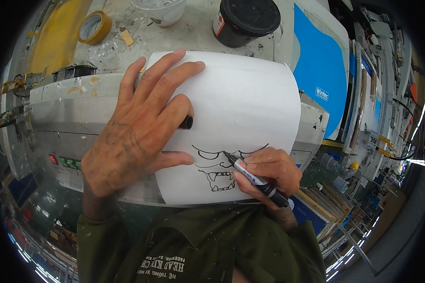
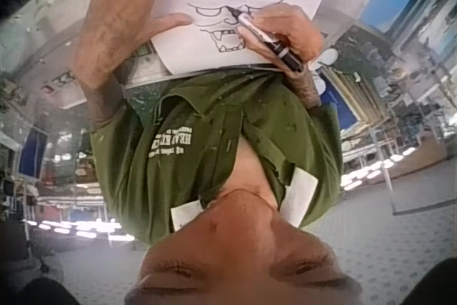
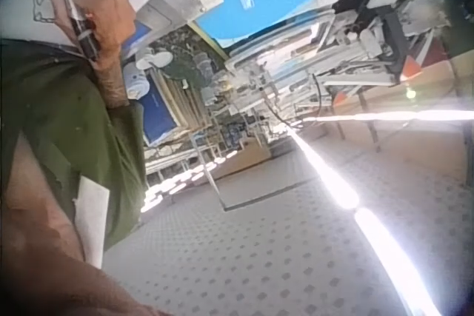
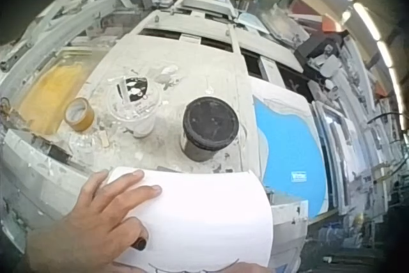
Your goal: Drawing a graphic design on paper using a marker.
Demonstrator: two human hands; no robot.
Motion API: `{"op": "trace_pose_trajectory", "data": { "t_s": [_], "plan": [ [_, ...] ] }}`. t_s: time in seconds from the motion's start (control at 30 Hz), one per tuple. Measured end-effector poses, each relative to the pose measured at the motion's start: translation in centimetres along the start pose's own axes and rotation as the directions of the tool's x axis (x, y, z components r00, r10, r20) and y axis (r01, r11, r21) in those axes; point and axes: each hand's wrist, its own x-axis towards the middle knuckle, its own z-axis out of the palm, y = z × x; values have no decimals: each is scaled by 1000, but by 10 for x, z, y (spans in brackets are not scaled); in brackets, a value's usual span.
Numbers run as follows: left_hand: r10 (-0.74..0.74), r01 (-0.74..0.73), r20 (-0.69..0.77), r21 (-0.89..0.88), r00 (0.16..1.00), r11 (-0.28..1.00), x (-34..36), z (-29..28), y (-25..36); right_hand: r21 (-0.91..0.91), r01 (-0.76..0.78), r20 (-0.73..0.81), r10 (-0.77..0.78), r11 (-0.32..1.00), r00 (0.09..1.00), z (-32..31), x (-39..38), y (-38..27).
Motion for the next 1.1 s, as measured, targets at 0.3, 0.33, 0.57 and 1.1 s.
{"op": "trace_pose_trajectory", "data": {
  "t_s": [0.3,0.33,0.57,1.1],
  "plan": [
    [2,-2,-9,2,1000,1000,-1,2,-1,107,-8,-9,9,994,1000,-5,-5,3],
    [0,0,-6,0,1000,1000,-1,2,0,107,-7,-8,8,994,1000,-6,-5,5],
    [1,-1,-7,7,1000,1000,-1,0,0,50,73,32,-75,996,997,-5,-2,6],
    [8,-8,-3,-1,1000,1000,1,1,0,6,104,3,-104,995,995,-2,-2,8]
  ]
}}
